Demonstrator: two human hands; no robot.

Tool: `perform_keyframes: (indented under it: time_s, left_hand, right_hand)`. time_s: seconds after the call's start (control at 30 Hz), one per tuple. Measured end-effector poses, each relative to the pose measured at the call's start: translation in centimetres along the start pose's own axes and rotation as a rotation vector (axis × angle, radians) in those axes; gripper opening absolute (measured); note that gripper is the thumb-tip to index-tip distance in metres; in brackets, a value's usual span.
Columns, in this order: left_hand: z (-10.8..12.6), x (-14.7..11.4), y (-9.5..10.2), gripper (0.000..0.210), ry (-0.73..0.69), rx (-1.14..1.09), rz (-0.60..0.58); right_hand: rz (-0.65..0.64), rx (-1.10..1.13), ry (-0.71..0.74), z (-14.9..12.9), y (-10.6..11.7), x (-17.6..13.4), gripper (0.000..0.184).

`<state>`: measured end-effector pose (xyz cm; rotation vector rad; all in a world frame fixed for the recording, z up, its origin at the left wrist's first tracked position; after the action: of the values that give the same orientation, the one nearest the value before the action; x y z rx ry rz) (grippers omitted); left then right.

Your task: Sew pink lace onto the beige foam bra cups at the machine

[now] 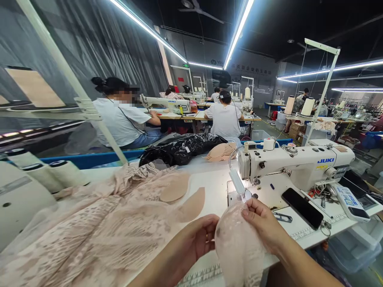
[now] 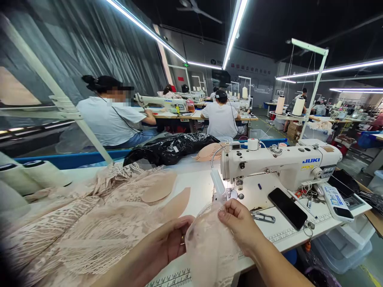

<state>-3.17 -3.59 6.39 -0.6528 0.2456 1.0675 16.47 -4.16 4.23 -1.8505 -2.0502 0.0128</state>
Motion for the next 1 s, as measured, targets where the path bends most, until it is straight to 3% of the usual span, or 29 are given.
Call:
perform_keyframes:
  time_s: [0.07, 0.17, 0.27, 0.47, 0.63, 0.77, 0.87, 1.0]
  left_hand:
    - [-0.9, 0.5, -0.2, 0.052, 0.005, 0.029, -0.018]
    - [-1.2, 0.8, -0.6, 0.053, -0.124, 0.186, 0.086]
    - [-1.0, 0.6, -0.9, 0.056, -0.198, 0.175, 0.170]
    - [-2.5, 1.1, -1.2, 0.054, -0.211, 0.037, 0.113]
    - [-3.4, 1.7, -0.8, 0.067, -0.304, 0.307, 0.232]
    - [0.8, 1.8, 1.7, 0.057, -0.379, 0.719, 0.374]
    - [5.8, 1.9, 5.5, 0.028, -0.423, 1.041, 0.637]
    - [10.4, 3.1, 10.3, 0.039, -0.342, 1.388, 0.925]
  right_hand:
    - [-0.051, -0.032, -0.010, 0.0, -0.6, 0.1, 0.055]
    - [-0.082, -0.080, -0.012, 0.1, -0.7, -0.1, 0.053]
    - [-0.027, -0.149, -0.003, 0.3, 0.3, -0.2, 0.049]
    - [0.044, -0.290, 0.085, 0.4, 0.8, -0.9, 0.046]
    - [0.156, -0.261, 0.126, 1.4, -0.2, -1.7, 0.056]
    - [0.126, -0.235, 0.060, 3.0, 0.2, -0.1, 0.057]
    - [0.079, -0.347, 0.036, 4.4, 1.4, 2.0, 0.057]
    - [0.016, -0.417, 0.043, 5.7, 2.4, 3.5, 0.048]
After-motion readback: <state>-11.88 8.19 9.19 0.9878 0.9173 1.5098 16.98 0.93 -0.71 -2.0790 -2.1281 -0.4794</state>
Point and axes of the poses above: each hand's wrist, its own x-axis towards the middle knuckle, its own y-axis out of the back of the hand, z = x × y, the point moved 4 cm from there along x, towards the middle knuckle, and after that the axes turned 12 degrees about y, right-handed, at the moved point
